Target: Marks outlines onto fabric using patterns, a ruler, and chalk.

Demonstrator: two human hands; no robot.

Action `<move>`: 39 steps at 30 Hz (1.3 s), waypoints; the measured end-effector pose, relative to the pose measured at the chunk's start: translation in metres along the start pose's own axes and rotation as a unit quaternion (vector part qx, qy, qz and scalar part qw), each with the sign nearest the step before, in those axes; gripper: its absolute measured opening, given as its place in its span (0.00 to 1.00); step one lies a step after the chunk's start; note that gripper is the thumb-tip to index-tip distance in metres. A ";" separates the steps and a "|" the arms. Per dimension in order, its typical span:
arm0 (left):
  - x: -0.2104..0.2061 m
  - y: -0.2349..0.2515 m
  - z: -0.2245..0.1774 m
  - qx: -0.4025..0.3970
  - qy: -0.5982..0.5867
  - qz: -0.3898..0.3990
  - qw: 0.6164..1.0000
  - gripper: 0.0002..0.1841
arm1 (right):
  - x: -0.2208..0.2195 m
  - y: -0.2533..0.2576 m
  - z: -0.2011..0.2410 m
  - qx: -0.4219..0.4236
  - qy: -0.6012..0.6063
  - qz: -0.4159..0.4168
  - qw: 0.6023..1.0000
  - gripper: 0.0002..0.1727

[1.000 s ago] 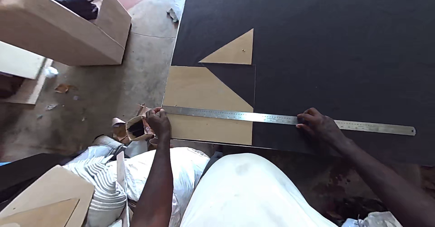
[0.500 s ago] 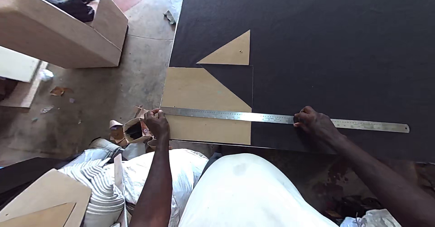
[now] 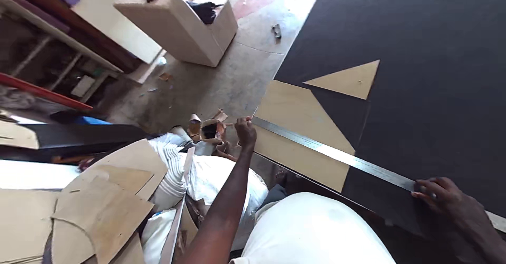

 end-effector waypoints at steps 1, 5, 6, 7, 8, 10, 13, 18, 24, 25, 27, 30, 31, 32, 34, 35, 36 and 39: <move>-0.001 0.000 0.001 0.002 -0.005 -0.006 1.000 0.14 | 0.000 0.000 -0.001 0.000 0.002 -0.003 1.000 0.21; -0.002 0.000 0.002 0.019 -0.008 -0.008 1.000 0.14 | -0.003 -0.003 -0.005 0.007 -0.001 -0.005 1.000 0.21; -0.004 0.000 0.002 0.014 -0.009 -0.013 1.000 0.14 | -0.002 -0.003 -0.006 0.006 -0.002 -0.008 1.000 0.21; -0.006 0.000 0.003 0.009 -0.011 -0.019 1.000 0.14 | -0.001 -0.003 -0.005 0.003 -0.003 -0.011 1.000 0.21; -0.007 0.000 0.004 0.003 -0.014 -0.022 1.000 0.14 | 0.000 -0.003 -0.004 -0.001 -0.004 -0.012 1.000 0.21; -0.008 0.001 0.005 -0.005 -0.010 -0.023 1.000 0.13 | 0.000 -0.002 0.000 -0.008 -0.007 -0.010 1.000 0.21; -0.005 0.004 0.005 -0.012 0.008 0.011 1.000 0.15 | 0.004 0.000 0.011 -0.034 -0.006 -0.005 0.999 0.22; -0.005 0.002 0.001 -0.038 -0.013 0.021 0.999 0.16 | 0.014 0.000 0.027 -0.076 -0.007 -0.012 0.997 0.20; -0.004 0.002 0.004 -0.028 -0.015 -0.002 1.000 0.15 | 0.013 -0.002 0.030 -0.098 -0.008 -0.017 0.995 0.23; -0.004 0.002 0.004 -0.028 -0.013 -0.004 1.000 0.14 | 0.015 -0.002 0.031 -0.106 0.002 -0.025 0.994 0.24; -0.003 0.002 0.003 -0.028 -0.015 -0.006 0.999 0.14 | 0.015 0.001 0.038 -0.126 0.055 -0.055 0.989 0.23; -0.004 0.001 0.002 -0.024 -0.017 -0.009 1.000 0.14 | 0.005 0.009 0.065 -0.210 0.236 -0.071 0.946 0.15; -0.004 0.001 0.004 -0.026 -0.017 -0.006 1.000 0.14 | 0.000 0.012 0.079 -0.257 0.313 -0.056 0.913 0.12; -0.006 0.002 0.008 -0.032 -0.017 -0.004 0.999 0.15 | -0.007 0.016 0.094 -0.295 0.392 -0.040 0.871 0.11; -0.014 0.003 0.029 -0.056 -0.012 -0.003 0.998 0.18 | -0.021 0.023 0.119 -0.334 0.510 -0.017 0.792 0.11; -0.017 0.003 0.035 -0.060 -0.010 -0.005 0.998 0.18 | -0.028 0.027 0.127 -0.343 0.544 -0.018 0.766 0.13; -0.017 0.004 0.036 -0.060 -0.010 -0.004 0.998 0.18 | -0.034 0.031 0.132 -0.347 0.561 -0.031 0.750 0.16; -0.016 0.004 0.031 -0.057 -0.012 0.001 0.998 0.17 | -0.045 0.042 0.136 -0.351 0.536 -0.099 0.761 0.23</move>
Point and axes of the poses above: each hand's wrist, its own y-axis towards the middle knuckle, its own x-axis out of the back of the hand, z = x × y, the point moved 6 cm from there along y, towards the middle knuckle, and after that the axes turned 10 degrees about -z, right-handed, at the moved point
